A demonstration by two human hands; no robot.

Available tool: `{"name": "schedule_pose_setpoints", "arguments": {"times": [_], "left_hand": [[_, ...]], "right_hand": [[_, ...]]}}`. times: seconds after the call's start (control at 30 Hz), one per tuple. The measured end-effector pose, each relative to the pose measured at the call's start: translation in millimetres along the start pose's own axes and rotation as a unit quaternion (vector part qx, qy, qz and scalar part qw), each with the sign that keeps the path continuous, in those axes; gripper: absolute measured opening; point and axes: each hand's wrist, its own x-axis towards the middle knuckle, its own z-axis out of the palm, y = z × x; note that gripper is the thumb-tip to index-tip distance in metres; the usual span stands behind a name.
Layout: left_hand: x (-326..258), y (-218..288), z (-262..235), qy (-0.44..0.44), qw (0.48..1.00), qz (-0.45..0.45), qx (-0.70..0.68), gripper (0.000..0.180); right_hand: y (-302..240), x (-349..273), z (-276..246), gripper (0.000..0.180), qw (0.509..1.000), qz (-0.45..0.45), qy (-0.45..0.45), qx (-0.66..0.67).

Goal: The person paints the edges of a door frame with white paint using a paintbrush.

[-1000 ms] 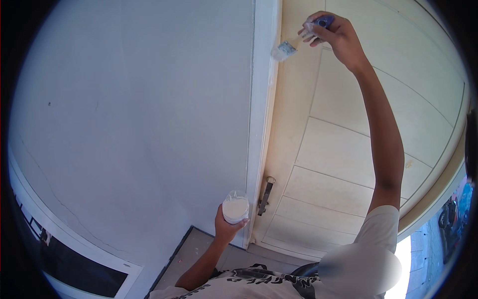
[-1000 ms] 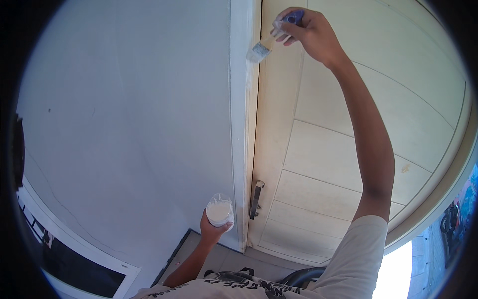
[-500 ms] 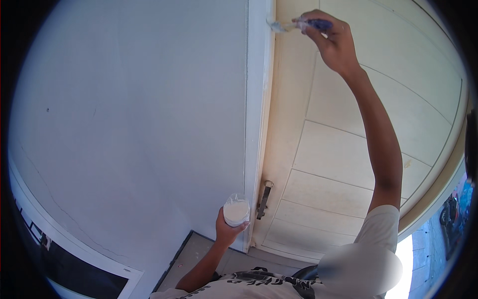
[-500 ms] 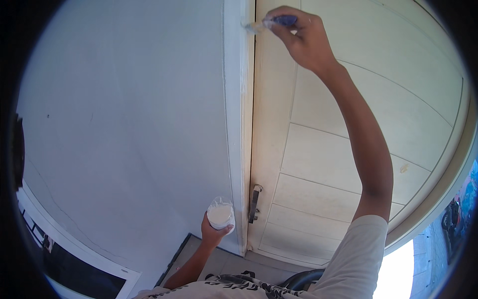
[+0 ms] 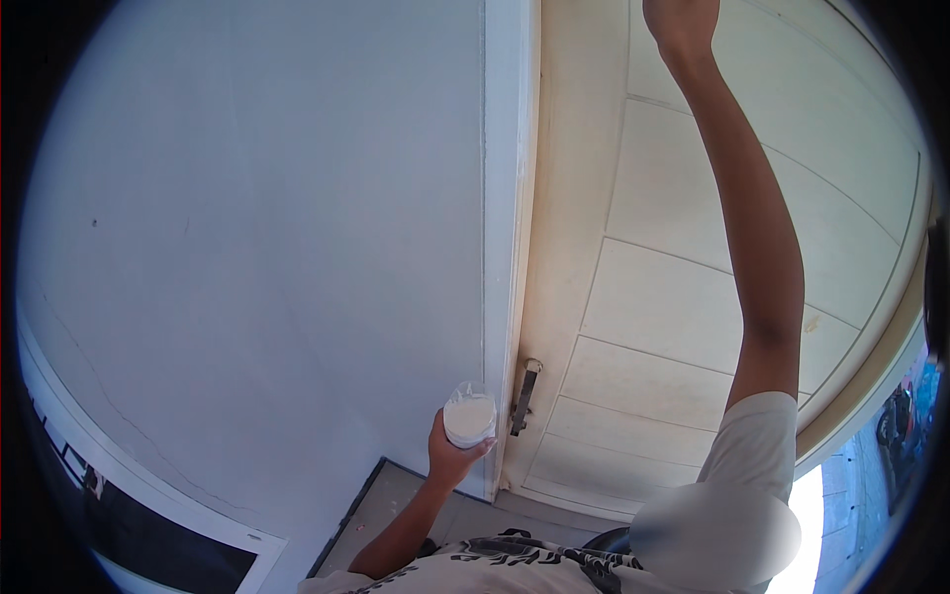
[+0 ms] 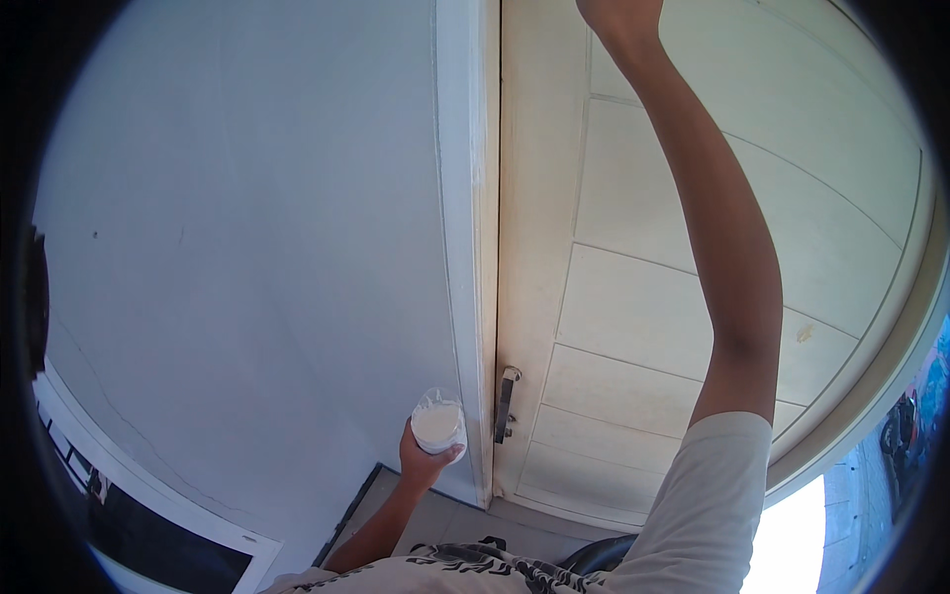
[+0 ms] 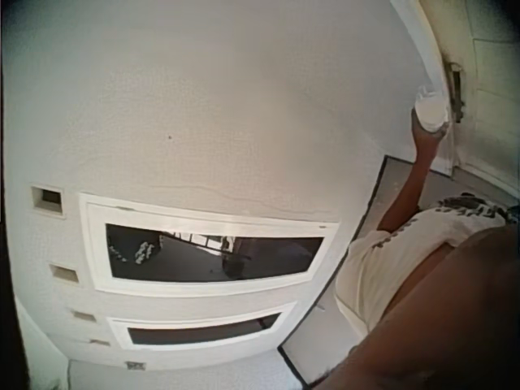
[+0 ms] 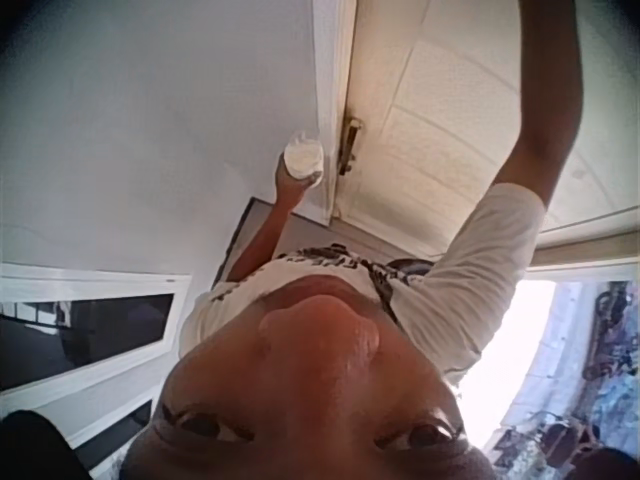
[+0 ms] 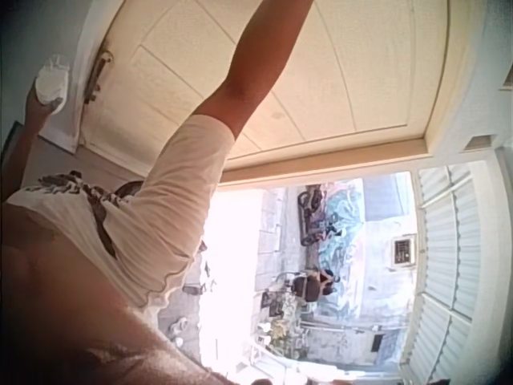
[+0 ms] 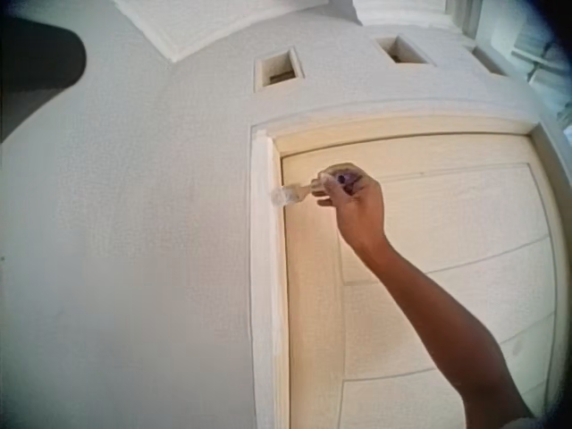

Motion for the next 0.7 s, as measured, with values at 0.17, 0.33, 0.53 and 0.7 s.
{"name": "schedule_pose_setpoints", "arguments": {"times": [0.17,0.33,0.53,0.7], "left_hand": [[0,0,-4,0.003,1.000,0.002,0.005,0.071],[1,0,-4,0.005,1.000,-0.004,-0.005,0.072],[1,-4,-1,-0.004,1.000,0.000,-0.001,0.071],[0,1,1,-0.003,1.000,-0.002,-0.007,0.070]], "right_hand": [[1,-68,5,0.012,0.998,0.009,-0.052,0.039],[-23,-95,-9,0.021,0.965,0.162,-0.193,-0.069],[-16,-7,2,0.014,0.983,0.164,-0.074,-0.021],[-11,2,7,0.014,0.999,-0.023,-0.003,-0.041]]}}
